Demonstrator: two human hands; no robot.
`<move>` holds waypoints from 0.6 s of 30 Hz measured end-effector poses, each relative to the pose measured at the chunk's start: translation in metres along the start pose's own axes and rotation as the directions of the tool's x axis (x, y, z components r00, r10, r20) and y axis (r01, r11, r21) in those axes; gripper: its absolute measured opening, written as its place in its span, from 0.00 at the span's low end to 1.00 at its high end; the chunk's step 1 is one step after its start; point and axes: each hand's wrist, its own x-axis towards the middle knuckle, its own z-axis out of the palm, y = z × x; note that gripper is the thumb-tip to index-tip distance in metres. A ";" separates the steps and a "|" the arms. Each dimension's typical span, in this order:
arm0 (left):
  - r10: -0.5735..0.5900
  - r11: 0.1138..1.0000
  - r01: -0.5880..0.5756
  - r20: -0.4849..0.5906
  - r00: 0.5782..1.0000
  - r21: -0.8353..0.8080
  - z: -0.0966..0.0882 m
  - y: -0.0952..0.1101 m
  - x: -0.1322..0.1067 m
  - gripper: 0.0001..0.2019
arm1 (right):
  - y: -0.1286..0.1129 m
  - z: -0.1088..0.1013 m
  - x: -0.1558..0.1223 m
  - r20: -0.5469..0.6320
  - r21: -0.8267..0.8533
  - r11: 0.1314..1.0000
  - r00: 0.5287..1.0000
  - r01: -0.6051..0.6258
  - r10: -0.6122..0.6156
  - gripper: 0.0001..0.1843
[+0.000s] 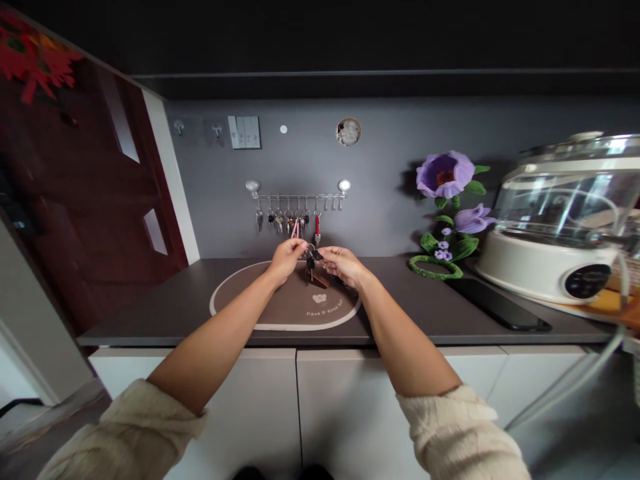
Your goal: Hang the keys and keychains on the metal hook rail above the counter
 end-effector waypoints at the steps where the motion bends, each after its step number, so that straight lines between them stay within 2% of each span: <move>1: -0.005 1.000 0.005 0.003 1.000 -0.015 0.000 0.000 0.000 0.12 | 0.000 0.001 -0.001 0.006 -0.016 1.000 1.000 0.017 -0.017 0.12; 7: 0.000 0.999 0.000 -0.002 1.000 -0.033 -0.001 0.001 0.001 0.13 | 0.001 0.008 0.000 0.003 -0.085 0.985 0.989 0.147 -0.148 0.14; 12: 0.010 1.000 -0.010 -0.011 1.000 -0.009 -0.001 0.002 0.001 0.14 | 0.000 0.010 0.003 -0.044 -0.140 0.957 0.964 0.255 -0.264 0.15; 18: 0.046 0.998 -0.046 -0.002 0.999 0.045 0.001 0.004 -0.001 0.13 | 0.001 0.011 0.005 -0.080 -0.219 0.928 0.943 0.300 -0.324 0.15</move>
